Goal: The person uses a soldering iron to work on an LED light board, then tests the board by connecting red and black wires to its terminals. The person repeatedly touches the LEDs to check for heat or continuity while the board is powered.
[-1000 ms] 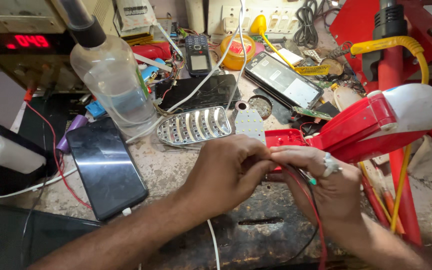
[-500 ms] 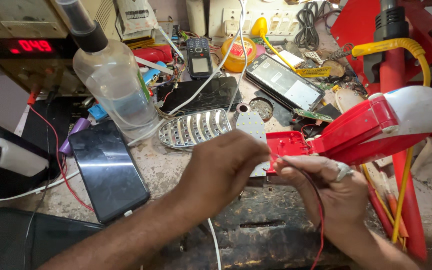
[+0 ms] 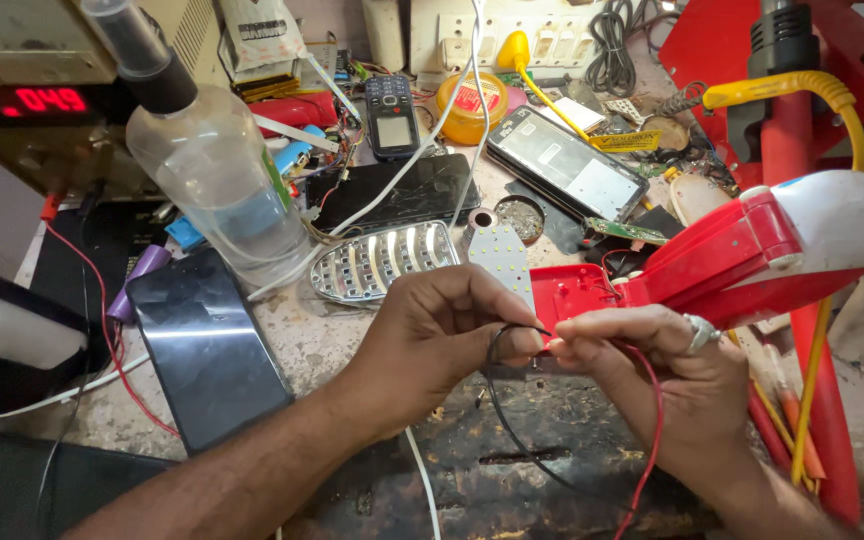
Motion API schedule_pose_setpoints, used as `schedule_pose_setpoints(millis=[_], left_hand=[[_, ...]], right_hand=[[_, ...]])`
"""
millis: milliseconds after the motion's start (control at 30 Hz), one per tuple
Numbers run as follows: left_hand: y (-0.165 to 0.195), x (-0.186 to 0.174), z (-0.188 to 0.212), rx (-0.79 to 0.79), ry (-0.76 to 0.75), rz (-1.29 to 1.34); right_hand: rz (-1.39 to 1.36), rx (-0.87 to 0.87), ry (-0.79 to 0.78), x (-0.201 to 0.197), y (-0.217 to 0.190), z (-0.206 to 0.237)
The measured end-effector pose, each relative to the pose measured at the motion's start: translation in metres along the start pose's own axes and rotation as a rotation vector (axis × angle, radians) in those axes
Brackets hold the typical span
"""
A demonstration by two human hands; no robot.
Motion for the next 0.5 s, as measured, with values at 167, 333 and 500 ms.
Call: schedule_pose_setpoints(millis=[167,333,500], left_hand=[[-0.008,0.006,-0.002,0.008,-0.075,0.082],[-0.017,0.008,-0.004,0.032,-0.062,0.010],[-0.017,0.010,-0.003,0.009,-0.033,0.028]], right_hand=[[0.275,-0.134,0.026,0.002,-0.018,-0.003],[0.333,-0.272,0.043,0.007,-0.032,-0.002],[0.462,-0.293,0.089,0.006,-0.033,0.003]])
Point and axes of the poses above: each hand's wrist, its own z-axis away from the middle knuckle, its own x-axis out of the palm, y = z × x, the point moved 8 cm from there along -z, towards the middle knuckle, and after that the axes turned 3 degrees about z, right-handed, at the moved point
